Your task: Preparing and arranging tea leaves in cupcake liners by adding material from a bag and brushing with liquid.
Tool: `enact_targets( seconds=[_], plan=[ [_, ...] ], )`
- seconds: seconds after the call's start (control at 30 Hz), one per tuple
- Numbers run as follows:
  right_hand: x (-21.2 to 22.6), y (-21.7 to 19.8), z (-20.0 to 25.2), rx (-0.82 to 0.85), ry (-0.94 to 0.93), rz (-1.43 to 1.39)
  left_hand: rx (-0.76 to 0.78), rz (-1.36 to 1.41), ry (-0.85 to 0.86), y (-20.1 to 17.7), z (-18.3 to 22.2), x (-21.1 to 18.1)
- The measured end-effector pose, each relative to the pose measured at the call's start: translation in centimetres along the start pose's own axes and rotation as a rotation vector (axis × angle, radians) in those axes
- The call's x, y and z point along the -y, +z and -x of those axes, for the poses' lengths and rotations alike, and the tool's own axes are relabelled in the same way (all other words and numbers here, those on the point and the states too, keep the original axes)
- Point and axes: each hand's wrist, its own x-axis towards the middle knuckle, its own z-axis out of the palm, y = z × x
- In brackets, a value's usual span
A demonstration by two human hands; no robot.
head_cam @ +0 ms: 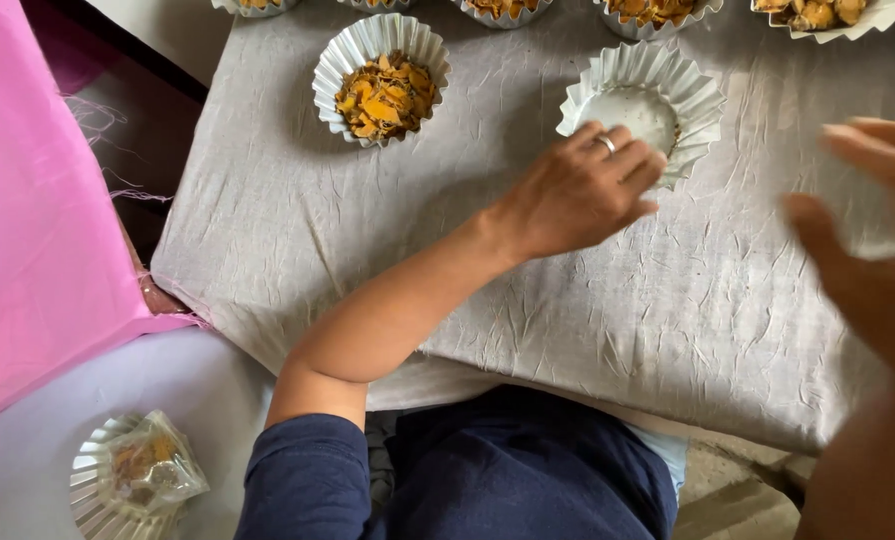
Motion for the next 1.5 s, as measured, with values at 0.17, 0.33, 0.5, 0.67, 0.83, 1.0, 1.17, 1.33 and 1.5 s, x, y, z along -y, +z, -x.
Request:
enact_targets(
  seconds=[0.17,0.33,0.5,0.67,0.83,1.0,1.17,1.33,1.5],
  plan=[
    [5.1,6.8,-3.6,0.022,-0.01,0.108,-0.092,-0.3,-0.272,-3.3,0.2,4.3],
    [2.9,10.4,-2.7,0.009,-0.068,0.254,0.31,-0.651,-0.944,-4.1,3.5,9.8],
    [2.6,8.2,-2.0,0.068,0.041,0.299,0.53,-0.714,-0.956,-2.5,4.7,10.6],
    [1.0,6.8,-0.9,0.12,0.153,0.322,0.652,-0.475,-0.872,-3.4,2.2,6.1],
    [-0.3,6.5,-0.1,0.095,0.182,0.357,0.309,-0.29,-0.376,-1.2,0.8,0.6],
    [-1.3,6.9,0.8,0.011,0.173,0.38,0.148,-0.106,-0.194,-0.2,1.1,1.8],
    [-1.6,7.1,0.9,-0.074,0.148,0.33,-0.089,0.028,-0.216,-3.3,0.5,5.6],
    [-1.2,7.6,0.3,-0.172,0.077,0.289,-0.1,-0.111,-0.411,-0.5,2.4,8.9],
    [0.4,7.6,-0.7,-0.194,-0.011,0.19,-0.025,-0.161,-0.433,-0.7,2.1,8.3]
  ],
)
